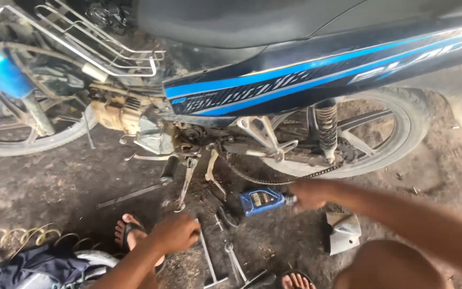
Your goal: The person works on the rear chain of a blue motorcycle, using pliers to remove the old chain and then using a wrench to adjust the rear wheel sprocket. The person is wearing flip-flops and is positioned on the ground next to the motorcycle.
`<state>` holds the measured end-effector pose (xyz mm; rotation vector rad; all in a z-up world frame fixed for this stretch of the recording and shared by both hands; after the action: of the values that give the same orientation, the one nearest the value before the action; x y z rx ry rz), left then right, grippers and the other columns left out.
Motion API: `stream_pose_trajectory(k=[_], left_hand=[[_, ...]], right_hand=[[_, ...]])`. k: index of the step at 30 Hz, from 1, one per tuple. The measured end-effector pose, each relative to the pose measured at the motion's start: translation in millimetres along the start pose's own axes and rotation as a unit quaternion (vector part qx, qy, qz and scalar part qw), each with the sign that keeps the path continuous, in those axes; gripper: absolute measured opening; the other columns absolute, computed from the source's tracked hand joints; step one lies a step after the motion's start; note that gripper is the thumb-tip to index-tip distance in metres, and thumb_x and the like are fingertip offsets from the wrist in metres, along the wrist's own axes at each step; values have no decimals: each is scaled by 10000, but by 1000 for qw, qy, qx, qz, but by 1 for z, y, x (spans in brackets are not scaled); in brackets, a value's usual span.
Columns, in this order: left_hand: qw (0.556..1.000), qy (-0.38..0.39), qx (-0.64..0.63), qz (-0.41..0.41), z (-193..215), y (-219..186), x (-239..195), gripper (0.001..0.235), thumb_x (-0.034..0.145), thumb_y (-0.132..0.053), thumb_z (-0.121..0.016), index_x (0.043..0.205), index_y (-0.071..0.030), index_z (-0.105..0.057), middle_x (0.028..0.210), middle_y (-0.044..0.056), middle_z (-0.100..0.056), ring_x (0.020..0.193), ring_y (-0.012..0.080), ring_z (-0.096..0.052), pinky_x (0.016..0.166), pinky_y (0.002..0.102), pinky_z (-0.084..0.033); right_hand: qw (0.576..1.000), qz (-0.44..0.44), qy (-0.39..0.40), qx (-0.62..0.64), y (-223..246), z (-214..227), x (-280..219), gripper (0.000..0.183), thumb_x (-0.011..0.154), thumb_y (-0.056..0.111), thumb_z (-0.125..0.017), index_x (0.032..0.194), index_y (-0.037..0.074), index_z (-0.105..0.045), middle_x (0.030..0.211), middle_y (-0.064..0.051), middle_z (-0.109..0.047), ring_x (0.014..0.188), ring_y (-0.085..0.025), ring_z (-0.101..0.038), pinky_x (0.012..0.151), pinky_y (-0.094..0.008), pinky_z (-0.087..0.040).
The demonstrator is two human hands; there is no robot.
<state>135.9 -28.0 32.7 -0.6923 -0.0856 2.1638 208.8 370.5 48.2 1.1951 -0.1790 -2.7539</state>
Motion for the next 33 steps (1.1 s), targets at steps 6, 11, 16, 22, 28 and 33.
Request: stream_pose_trajectory(k=[6, 11, 16, 22, 28, 33], left_hand=[[998, 38, -49, 10, -30, 11, 7, 252, 870, -262, -708, 1079, -124, -730, 1104, 134, -730, 1029, 339, -717, 909, 453, -571], [992, 128, -11, -12, -26, 11, 30, 259, 872, -248, -698, 1084, -100, -718, 1108, 120, -732, 1039, 342, -713, 916, 447, -572], [995, 50, -42, 75, -24, 27, 105, 382, 864, -328, -690, 1195, -143, -727, 1036, 123, -781, 1029, 326, -736, 886, 423, -586], [962, -126, -160, 181, -57, 81, 206, 504, 894, -379, -714, 1237, -11, -683, 1057, 177, -802, 1006, 300, -776, 897, 397, -596], [858, -178, -419, 238, -52, 88, 229, 643, 911, -260, -695, 1456, -13, -462, 1434, 172, -588, 1215, 281, -651, 981, 398, -577], [775, -190, -559, 225, -38, 75, 229, 515, 930, -237, -675, 1318, 67, -527, 1373, 205, -593, 1230, 309, -633, 1033, 420, -564]], right_hand=[[985, 2, -12, 175, -62, -216, 87, 403, 864, 370, -776, 1064, 35, -676, 918, -129, -708, 846, -276, -691, 742, -444, -565], [777, -100, 29, 620, -61, -316, 95, 375, 902, 374, -712, 1070, 40, -670, 798, -78, -661, 708, -220, -647, 625, -416, -551], [672, -219, 13, 707, -51, -319, 89, 313, 936, 301, -806, 1144, 168, -614, 873, 7, -654, 755, -143, -615, 679, -347, -551], [564, -245, -140, 776, -64, -285, 114, 303, 970, 286, -660, 1103, 14, -658, 828, -78, -627, 672, -169, -587, 577, -383, -486], [380, -108, -357, 846, -130, -207, 111, 420, 874, 269, -666, 1284, 273, -574, 1008, 136, -702, 775, -90, -621, 662, -310, -522], [372, -17, -414, 831, -170, -188, 112, 278, 937, 308, -737, 1029, 74, -618, 760, -2, -547, 647, -124, -532, 608, -326, -498]])
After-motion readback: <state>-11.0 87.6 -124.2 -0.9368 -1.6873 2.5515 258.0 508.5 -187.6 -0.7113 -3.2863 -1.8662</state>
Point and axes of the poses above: each hand's wrist, its own x-axis towards the middle knuckle, its own z-axis out of the back of the hand, y = z × x, the point moved 1 cm from there along x, towards the middle knuckle
